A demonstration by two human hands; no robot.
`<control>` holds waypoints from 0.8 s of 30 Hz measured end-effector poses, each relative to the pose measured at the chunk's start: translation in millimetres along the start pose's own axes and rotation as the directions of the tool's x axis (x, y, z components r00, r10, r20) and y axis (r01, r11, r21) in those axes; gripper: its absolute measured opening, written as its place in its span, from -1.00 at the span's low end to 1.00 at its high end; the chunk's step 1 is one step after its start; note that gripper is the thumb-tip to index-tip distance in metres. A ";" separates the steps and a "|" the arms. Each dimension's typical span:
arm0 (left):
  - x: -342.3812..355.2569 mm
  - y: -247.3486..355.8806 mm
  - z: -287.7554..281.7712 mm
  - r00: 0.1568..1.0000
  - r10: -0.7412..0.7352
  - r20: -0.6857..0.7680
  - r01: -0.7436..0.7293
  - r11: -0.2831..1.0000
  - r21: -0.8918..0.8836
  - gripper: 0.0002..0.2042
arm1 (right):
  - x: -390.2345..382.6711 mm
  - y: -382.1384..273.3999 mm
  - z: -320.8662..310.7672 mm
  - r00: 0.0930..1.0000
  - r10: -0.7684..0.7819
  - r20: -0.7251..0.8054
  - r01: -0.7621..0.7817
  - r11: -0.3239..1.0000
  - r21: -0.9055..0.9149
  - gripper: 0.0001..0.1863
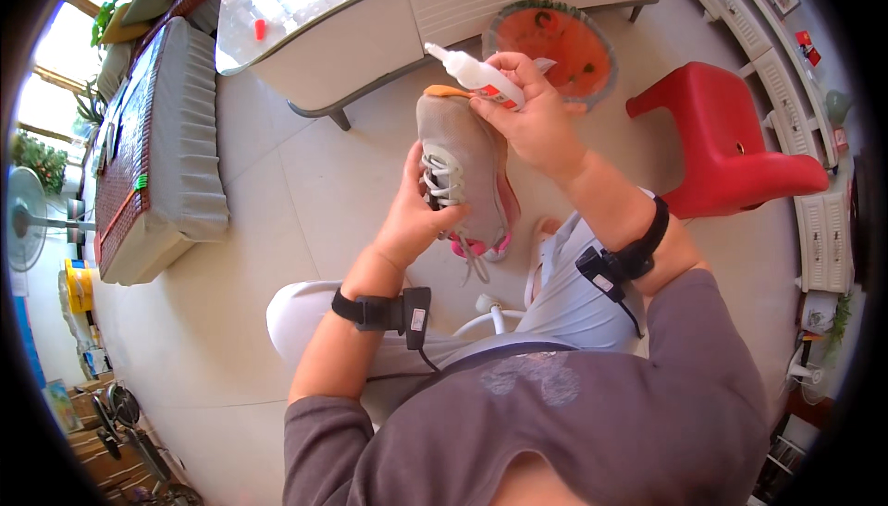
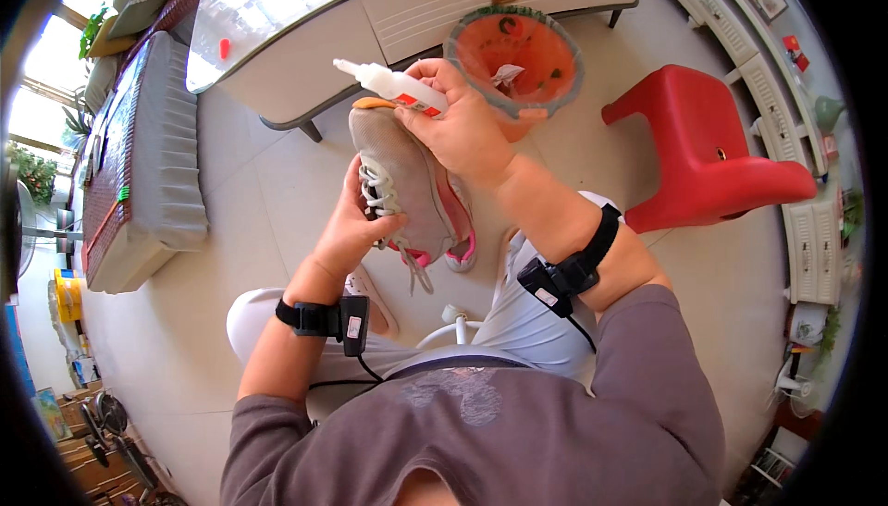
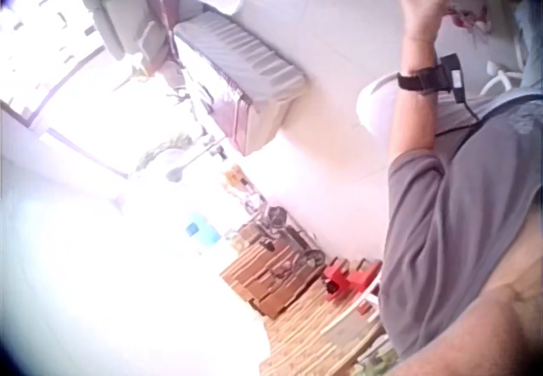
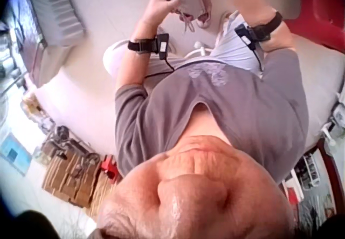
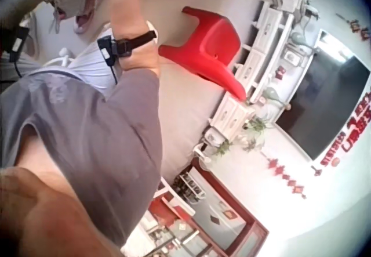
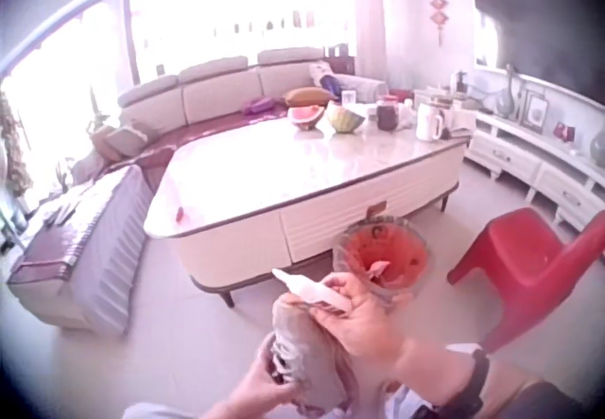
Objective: The person applies glue from a bottle to the detached sole of a sneaker, wipes the sole with a tissue, and presses the parts together by hand.
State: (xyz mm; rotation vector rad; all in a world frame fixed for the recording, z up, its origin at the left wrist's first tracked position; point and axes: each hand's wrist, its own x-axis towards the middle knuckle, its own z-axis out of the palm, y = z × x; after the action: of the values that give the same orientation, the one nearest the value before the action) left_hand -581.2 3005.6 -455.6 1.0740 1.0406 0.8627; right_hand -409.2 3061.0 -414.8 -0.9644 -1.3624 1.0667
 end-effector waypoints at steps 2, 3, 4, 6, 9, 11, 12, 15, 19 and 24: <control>-0.7 -1.0 5.8 0.999 0.053 0.001 -0.053 0.998 0.018 -0.17 | 0.0 0.7 0.9 1.000 0.012 -0.020 -0.013 0.999 -0.053 -0.67; -0.2 -2.2 8.4 0.994 0.109 0.004 -0.109 0.994 0.030 -0.17 | -1.7 2.1 3.8 1.000 0.016 -0.021 -0.017 0.999 -0.049 -0.67; 1.8 -3.9 11.3 0.995 0.104 0.003 -0.104 0.994 0.032 -0.17 | -3.3 4.2 7.8 0.998 0.056 0.020 -0.056 0.998 -0.001 -0.67; 6.9 -8.7 14.3 0.998 -0.038 -0.051 0.034 0.997 -0.069 -0.27 | -5.7 6.8 10.9 0.993 0.098 0.061 -0.101 0.994 0.045 -0.68; 9.4 -21.6 11.7 0.999 0.027 -0.040 -0.032 0.989 -0.147 -0.40 | -0.6 11.1 4.5 1.000 -0.009 0.030 0.015 0.978 -0.209 -0.69; 6.0 -17.2 10.3 1.000 0.018 0.007 -0.016 0.988 -0.155 -0.45 | 7.7 16.3 -12.3 0.965 0.260 -0.009 -0.254 0.948 0.192 -0.68; 4.0 -12.2 7.7 0.999 0.016 0.041 -0.010 0.988 -0.152 -0.49 | 7.5 10.2 -13.4 0.932 0.362 -0.010 -0.351 0.910 0.221 -0.67; 1.7 -12.9 4.8 0.997 0.029 0.070 -0.012 0.972 -0.234 -0.54 | 7.3 10.2 -13.0 0.926 0.374 -0.053 -0.358 0.915 0.188 -0.66; 1.0 -9.1 6.1 0.997 0.009 0.075 0.011 0.966 -0.260 -0.53 | 6.8 8.2 -16.9 0.929 0.366 -0.056 -0.356 0.925 0.132 -0.66; 4.7 -10.2 7.7 0.998 0.015 0.065 0.007 0.949 -0.314 -0.52 | 7.8 15.2 -18.9 0.946 0.322 -0.046 -0.315 0.941 0.121 -0.64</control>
State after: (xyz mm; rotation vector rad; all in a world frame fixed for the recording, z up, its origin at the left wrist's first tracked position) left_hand -571.9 3005.2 -465.4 0.8289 0.8120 0.9535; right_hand -391.2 3073.9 -427.5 -1.1515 -1.1017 1.3277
